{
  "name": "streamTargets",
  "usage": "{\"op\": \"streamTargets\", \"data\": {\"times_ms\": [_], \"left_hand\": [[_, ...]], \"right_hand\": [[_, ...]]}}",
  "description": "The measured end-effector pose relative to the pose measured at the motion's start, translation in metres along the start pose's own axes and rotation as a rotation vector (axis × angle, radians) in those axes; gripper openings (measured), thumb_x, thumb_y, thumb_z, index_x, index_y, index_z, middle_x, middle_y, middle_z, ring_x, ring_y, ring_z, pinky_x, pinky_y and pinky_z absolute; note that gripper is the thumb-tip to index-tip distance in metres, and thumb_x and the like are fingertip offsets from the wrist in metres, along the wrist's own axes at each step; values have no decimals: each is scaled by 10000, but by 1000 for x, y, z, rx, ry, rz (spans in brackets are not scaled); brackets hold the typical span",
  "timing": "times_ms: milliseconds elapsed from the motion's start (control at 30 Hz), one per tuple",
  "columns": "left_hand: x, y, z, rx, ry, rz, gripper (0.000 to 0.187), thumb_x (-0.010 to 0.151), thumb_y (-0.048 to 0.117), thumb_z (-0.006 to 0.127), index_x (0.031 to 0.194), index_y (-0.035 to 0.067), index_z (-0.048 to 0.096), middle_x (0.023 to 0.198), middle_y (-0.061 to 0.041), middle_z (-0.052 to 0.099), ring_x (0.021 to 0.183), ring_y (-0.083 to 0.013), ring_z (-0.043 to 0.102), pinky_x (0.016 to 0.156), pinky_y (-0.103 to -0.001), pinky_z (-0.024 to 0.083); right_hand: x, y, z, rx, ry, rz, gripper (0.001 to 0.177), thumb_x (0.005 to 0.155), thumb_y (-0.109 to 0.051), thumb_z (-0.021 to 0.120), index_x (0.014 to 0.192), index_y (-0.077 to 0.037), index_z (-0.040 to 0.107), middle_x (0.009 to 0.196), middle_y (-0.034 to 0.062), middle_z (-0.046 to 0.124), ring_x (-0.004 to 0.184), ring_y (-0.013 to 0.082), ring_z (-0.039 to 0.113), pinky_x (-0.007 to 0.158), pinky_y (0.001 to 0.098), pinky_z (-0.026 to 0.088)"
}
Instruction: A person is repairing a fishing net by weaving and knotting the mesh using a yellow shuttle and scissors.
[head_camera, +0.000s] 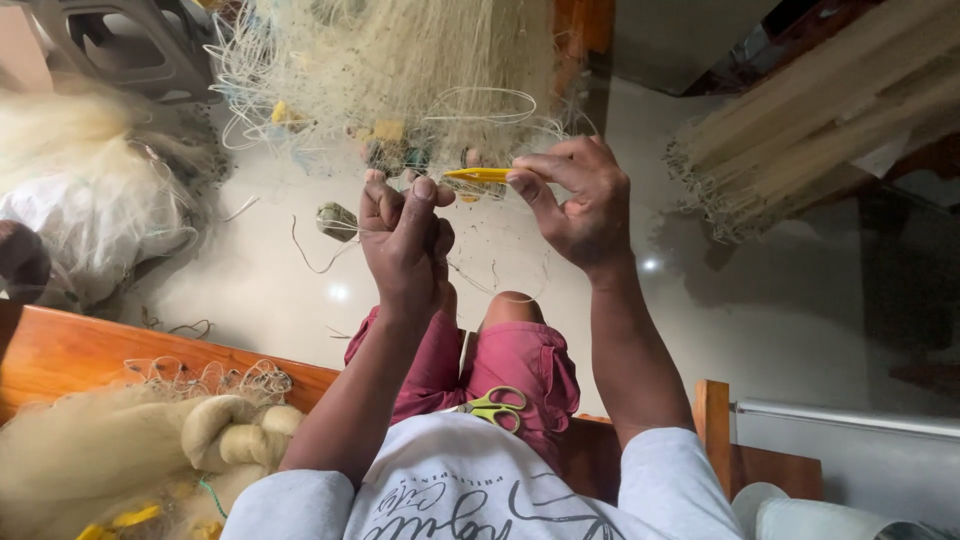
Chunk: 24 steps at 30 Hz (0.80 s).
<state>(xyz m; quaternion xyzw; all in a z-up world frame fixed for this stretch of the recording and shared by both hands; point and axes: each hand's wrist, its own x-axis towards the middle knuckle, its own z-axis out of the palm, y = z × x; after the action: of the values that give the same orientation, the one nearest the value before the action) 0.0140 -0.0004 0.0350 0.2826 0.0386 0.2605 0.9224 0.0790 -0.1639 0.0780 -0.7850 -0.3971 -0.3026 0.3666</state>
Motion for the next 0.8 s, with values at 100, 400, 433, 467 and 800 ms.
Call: {"op": "streamTargets", "data": {"times_ms": [100,400,433,467,800], "left_hand": [[-1,1,1,-14,11,-26,395,949,84,681,788,198,338,741,-216,663,415,-47,314,384,-162,251],[-2,-4,7,-5,-16,13,387,962,84,675,786,189,346,756,-199,682,452,-44,385,400,-157,261],[-1,-6,5,-5,-14,16,387,962,84,675,786,189,346,756,-199,682,452,-44,385,400,-157,261],[0,-8,3,-4,-9,29,388,960,76,678,785,185,350,758,-204,684,462,-51,412,401,-158,259],[-4,-16,6,-10,-51,36,389,966,92,676,790,188,342,778,-205,696,473,-35,432,401,-159,258]], "right_hand": [[-6,2,8,122,11,79,131,933,-193,776,943,-64,793,777,83,644,743,236,657,750,325,558],[-16,8,11,124,55,134,136,938,-195,765,918,-62,780,798,105,644,767,270,672,779,361,544],[-17,8,9,127,53,132,136,938,-195,765,918,-62,780,798,105,644,767,270,672,779,361,544],[-19,9,7,118,51,140,134,940,-193,762,919,-61,777,805,105,642,777,268,671,786,360,544],[-19,3,6,210,76,209,148,947,-190,744,895,-53,763,804,101,640,769,229,668,770,334,544]]}}
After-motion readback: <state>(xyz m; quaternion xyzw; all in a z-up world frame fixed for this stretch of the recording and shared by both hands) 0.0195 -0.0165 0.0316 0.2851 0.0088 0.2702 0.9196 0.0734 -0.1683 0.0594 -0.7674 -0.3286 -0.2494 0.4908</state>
